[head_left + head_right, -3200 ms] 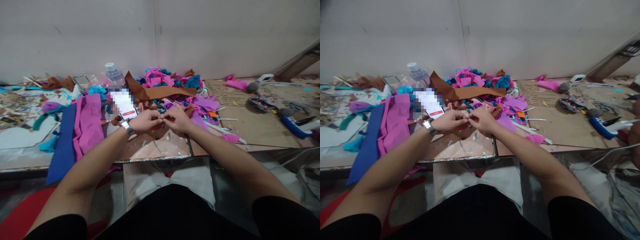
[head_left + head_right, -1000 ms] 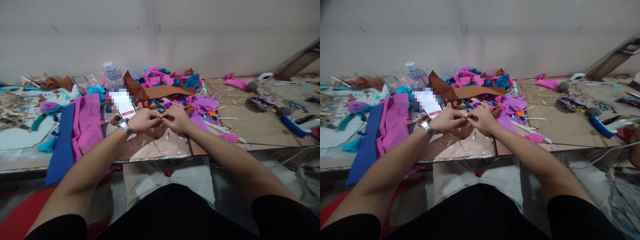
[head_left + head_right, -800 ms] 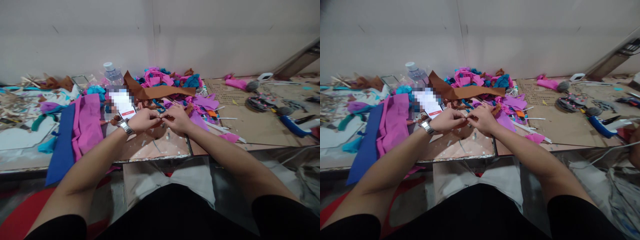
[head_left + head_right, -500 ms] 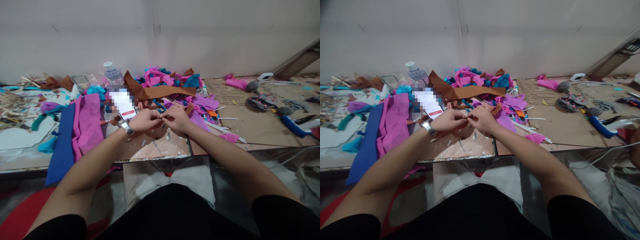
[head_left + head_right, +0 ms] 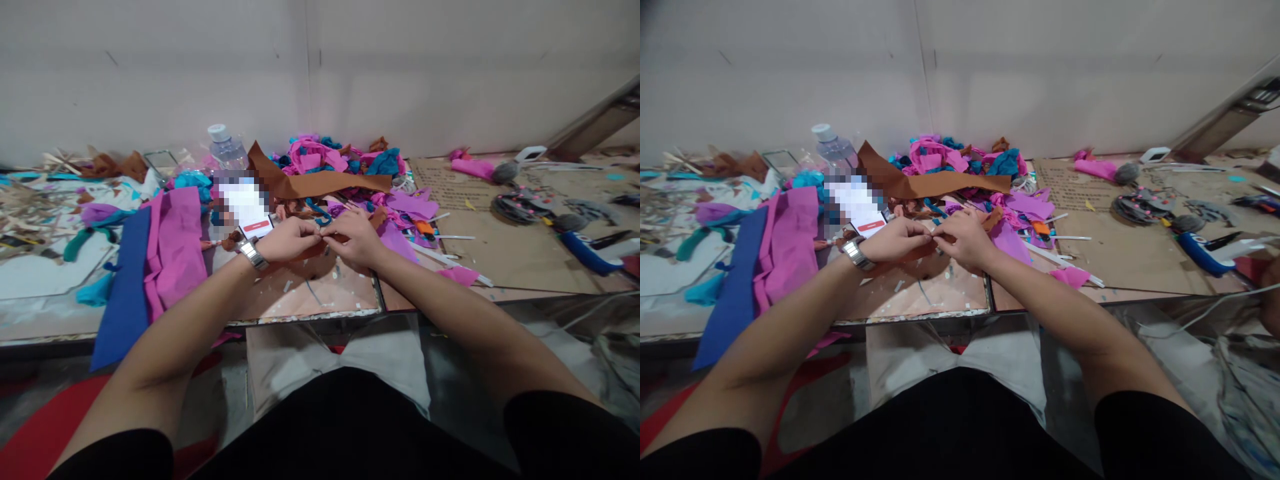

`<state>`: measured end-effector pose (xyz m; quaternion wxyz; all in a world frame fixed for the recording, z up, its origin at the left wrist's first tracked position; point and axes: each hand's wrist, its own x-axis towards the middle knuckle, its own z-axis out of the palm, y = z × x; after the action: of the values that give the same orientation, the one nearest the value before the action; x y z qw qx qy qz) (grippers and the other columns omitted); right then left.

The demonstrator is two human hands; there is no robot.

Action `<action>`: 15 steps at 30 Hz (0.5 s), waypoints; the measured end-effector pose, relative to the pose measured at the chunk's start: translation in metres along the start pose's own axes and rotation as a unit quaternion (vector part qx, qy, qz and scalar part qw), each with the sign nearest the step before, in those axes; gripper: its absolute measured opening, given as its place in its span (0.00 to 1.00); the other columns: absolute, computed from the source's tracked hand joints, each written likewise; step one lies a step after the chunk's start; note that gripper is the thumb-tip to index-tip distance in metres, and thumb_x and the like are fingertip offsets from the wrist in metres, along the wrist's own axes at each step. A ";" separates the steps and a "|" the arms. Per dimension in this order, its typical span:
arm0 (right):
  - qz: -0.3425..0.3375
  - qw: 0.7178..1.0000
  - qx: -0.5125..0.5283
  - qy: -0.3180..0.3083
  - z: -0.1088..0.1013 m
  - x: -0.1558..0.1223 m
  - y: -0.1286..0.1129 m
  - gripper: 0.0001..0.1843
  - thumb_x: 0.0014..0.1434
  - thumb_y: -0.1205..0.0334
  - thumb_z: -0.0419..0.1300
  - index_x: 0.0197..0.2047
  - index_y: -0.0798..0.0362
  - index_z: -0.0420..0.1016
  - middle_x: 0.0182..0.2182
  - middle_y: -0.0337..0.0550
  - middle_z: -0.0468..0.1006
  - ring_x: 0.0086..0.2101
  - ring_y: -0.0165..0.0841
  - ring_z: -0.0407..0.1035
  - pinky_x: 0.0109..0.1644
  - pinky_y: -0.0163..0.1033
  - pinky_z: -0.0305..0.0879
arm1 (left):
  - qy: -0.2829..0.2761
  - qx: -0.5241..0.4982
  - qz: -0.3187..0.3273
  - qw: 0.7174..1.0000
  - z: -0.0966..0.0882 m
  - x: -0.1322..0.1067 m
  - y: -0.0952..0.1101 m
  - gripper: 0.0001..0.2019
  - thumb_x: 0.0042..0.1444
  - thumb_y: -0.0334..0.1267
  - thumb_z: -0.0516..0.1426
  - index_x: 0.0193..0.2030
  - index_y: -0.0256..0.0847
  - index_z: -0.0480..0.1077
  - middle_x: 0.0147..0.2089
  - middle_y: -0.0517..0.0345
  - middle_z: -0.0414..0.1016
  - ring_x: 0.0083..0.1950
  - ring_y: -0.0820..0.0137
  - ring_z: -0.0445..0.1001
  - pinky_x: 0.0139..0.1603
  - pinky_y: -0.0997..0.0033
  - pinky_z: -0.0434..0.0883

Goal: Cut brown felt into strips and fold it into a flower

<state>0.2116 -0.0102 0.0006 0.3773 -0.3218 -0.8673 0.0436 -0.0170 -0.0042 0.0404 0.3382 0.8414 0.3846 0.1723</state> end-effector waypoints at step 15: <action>-0.027 1.000 -0.014 -0.006 -0.003 0.000 -0.002 0.08 0.69 0.58 0.61 0.43 0.47 0.82 0.40 0.40 0.87 0.44 0.41 0.74 0.57 0.54 0.52 | -0.007 -0.096 -0.029 0.995 -0.002 0.001 -0.001 0.17 0.63 0.46 0.55 0.39 0.36 0.81 0.39 0.54 0.83 0.39 0.67 0.77 0.46 0.69 0.71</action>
<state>0.2127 -0.0122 0.0036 0.3689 -0.3032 -0.8783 0.0229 -0.0183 -0.0023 0.0410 0.4247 0.7949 0.3880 0.1931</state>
